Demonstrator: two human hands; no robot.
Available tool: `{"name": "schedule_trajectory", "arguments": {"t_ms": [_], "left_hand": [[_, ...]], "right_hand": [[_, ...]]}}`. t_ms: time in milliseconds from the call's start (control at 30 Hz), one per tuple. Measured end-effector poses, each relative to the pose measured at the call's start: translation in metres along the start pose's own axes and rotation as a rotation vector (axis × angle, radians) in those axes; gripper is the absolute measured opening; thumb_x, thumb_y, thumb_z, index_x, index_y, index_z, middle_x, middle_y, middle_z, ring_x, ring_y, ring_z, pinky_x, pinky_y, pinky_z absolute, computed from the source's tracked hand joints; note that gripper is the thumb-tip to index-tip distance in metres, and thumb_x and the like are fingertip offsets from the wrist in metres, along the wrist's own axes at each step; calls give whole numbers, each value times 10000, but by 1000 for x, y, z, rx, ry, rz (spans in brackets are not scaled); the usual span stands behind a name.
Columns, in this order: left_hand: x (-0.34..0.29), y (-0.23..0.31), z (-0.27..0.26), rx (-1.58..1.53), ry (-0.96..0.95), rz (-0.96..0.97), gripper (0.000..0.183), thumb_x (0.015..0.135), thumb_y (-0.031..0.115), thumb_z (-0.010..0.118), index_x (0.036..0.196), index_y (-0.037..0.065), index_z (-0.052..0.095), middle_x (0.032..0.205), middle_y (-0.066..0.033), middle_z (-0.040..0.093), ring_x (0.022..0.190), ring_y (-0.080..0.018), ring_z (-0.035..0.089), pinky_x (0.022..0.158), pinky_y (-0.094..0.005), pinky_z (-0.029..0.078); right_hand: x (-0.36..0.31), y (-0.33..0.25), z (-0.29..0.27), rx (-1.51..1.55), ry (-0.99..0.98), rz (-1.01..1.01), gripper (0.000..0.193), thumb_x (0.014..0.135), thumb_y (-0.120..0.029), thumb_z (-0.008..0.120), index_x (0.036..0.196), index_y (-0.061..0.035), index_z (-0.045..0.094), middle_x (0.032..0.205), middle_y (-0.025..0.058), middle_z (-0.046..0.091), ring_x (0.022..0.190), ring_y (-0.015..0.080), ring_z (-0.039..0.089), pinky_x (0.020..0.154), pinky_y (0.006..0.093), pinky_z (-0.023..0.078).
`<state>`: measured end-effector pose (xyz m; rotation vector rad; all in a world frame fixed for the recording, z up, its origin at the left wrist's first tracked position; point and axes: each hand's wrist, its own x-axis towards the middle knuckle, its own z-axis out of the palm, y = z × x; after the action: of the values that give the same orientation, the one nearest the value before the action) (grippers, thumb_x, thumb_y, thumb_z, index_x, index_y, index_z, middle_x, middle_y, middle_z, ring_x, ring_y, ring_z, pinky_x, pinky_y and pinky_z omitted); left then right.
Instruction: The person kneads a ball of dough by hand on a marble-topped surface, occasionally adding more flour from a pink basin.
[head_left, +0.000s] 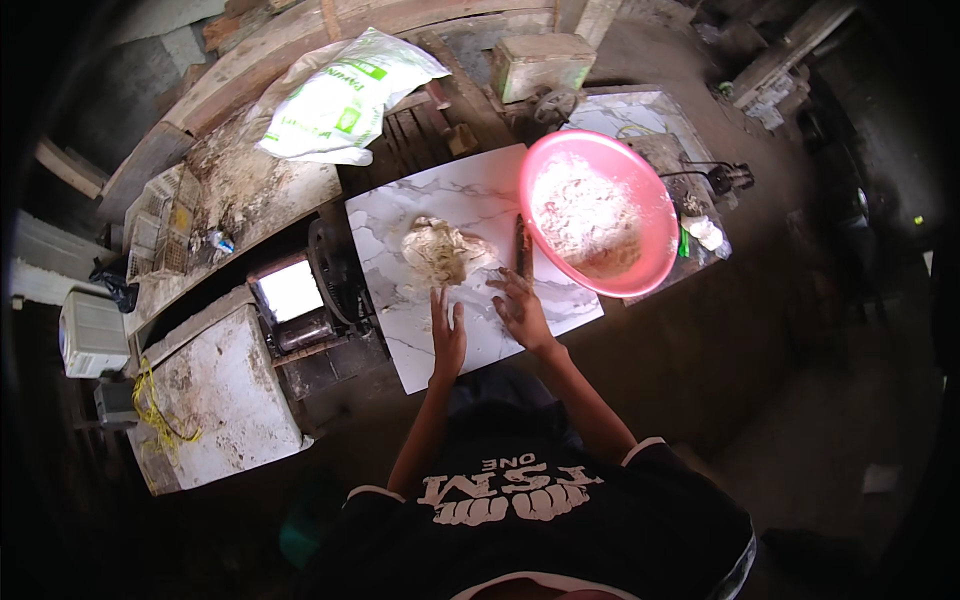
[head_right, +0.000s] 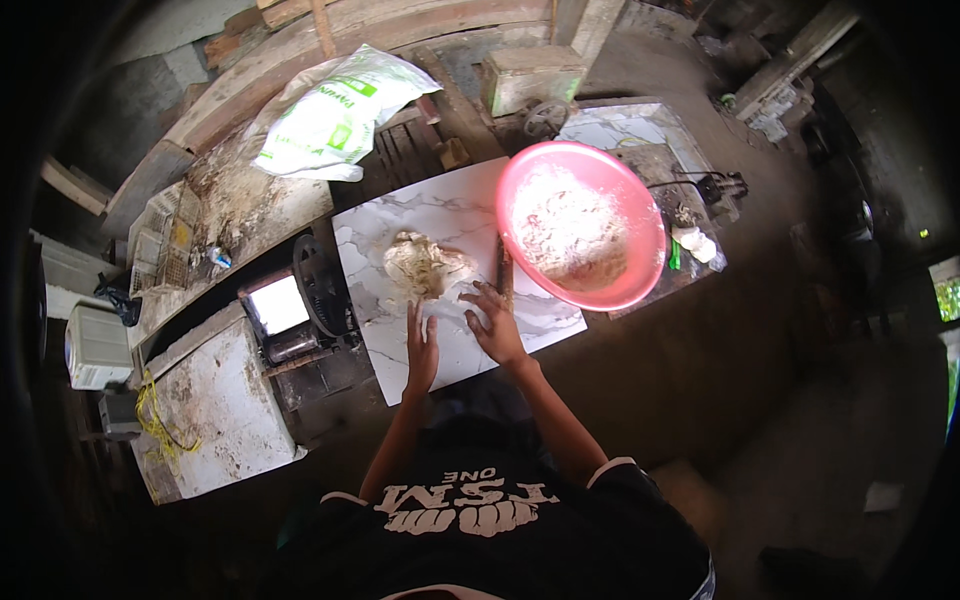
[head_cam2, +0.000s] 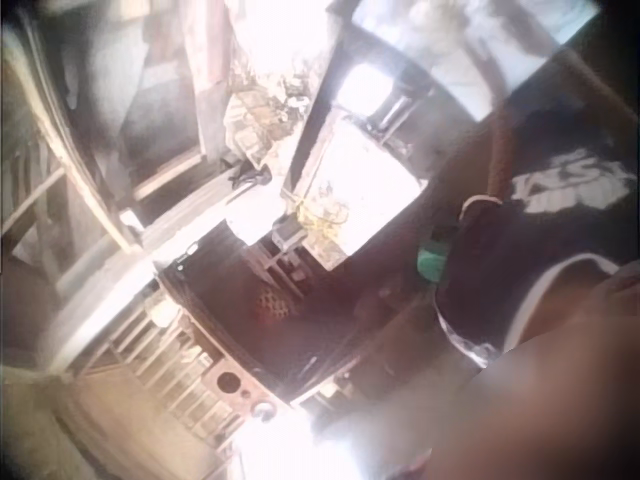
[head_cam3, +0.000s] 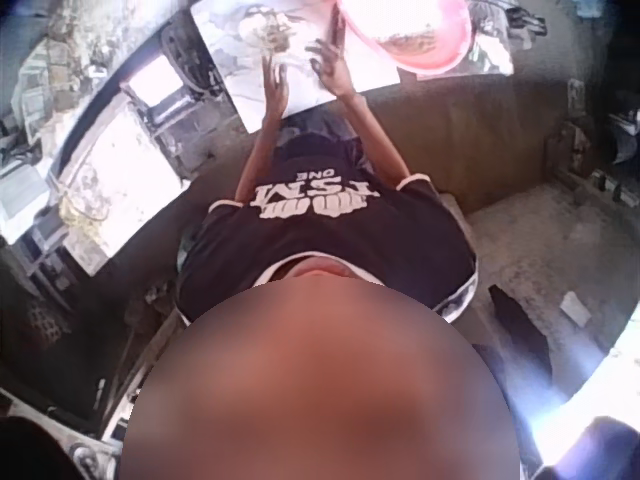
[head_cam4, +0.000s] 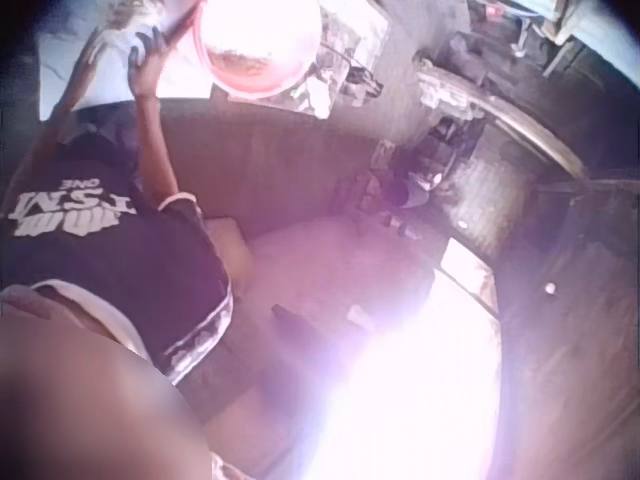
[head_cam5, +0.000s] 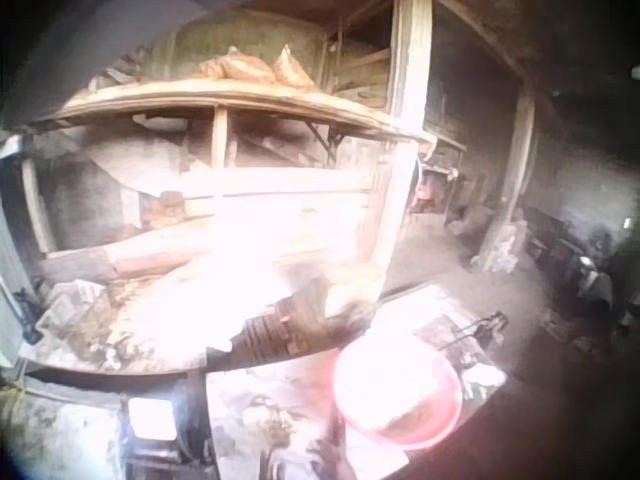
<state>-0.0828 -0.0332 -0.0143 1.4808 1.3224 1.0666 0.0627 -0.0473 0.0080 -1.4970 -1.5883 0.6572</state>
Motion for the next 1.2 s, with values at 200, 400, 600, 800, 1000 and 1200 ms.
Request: {"name": "schedule_trajectory", "arguments": {"t_ms": [200, 400, 600, 800, 1000, 1200], "left_hand": [[3, -9, -10, -116, -30, -34, 303, 869, 180, 382, 1078, -26, 453, 1082, -148, 493, 1034, -202, 444, 885, -289, 315], [34, 24, 8, -89, -19, 60, 252, 850, 166, 410, 978, -26, 512, 994, -162, 533, 943, -261, 493, 822, -318, 364], [69, 30, 34, 204, -29, 306, 292, 810, 162, 469, 1040, -19, 466, 1035, -169, 485, 979, -285, 449, 843, -344, 343], [80, 13, 40, 358, 129, 211, 523, 717, 48, 482, 1199, -12, 290, 1199, -204, 338, 1112, -320, 333, 928, -363, 268], [61, 14, 29, 355, 165, 173, 632, 669, -40, 414, 1262, 39, 211, 1203, -235, 323, 1099, -383, 326, 924, -398, 278], [36, 21, 12, 415, 142, 213, 636, 668, -34, 419, 1264, 40, 209, 1208, -237, 318, 1093, -387, 330, 917, -401, 287]], "right_hand": [[11, 7, -44, 276, 263, 83, 210, 773, -18, 441, 966, 7, 521, 908, 92, 552, 852, 151, 505, 755, 263, 387], [18, 33, -72, 249, 337, 232, 243, 768, -20, 448, 1001, 3, 515, 834, 82, 556, 787, 128, 508, 679, 258, 412], [19, 90, -81, 52, 186, 308, 350, 721, -70, 531, 1055, 12, 468, 991, 182, 511, 950, 282, 482, 795, 319, 392], [59, 120, -83, -195, 74, 288, 485, 715, -157, 544, 1131, 33, 382, 1154, 221, 402, 1098, 344, 357, 928, 369, 286], [105, 129, -33, -227, -70, 383, 690, 742, -251, 497, 1253, 37, 135, 1285, 245, 180, 1209, 367, 132, 997, 395, 152], [116, 72, 24, -479, -140, 383, 669, 786, -299, 438, 1256, 56, 121, 1295, 249, 149, 1220, 358, 113, 1010, 381, 115]]}}
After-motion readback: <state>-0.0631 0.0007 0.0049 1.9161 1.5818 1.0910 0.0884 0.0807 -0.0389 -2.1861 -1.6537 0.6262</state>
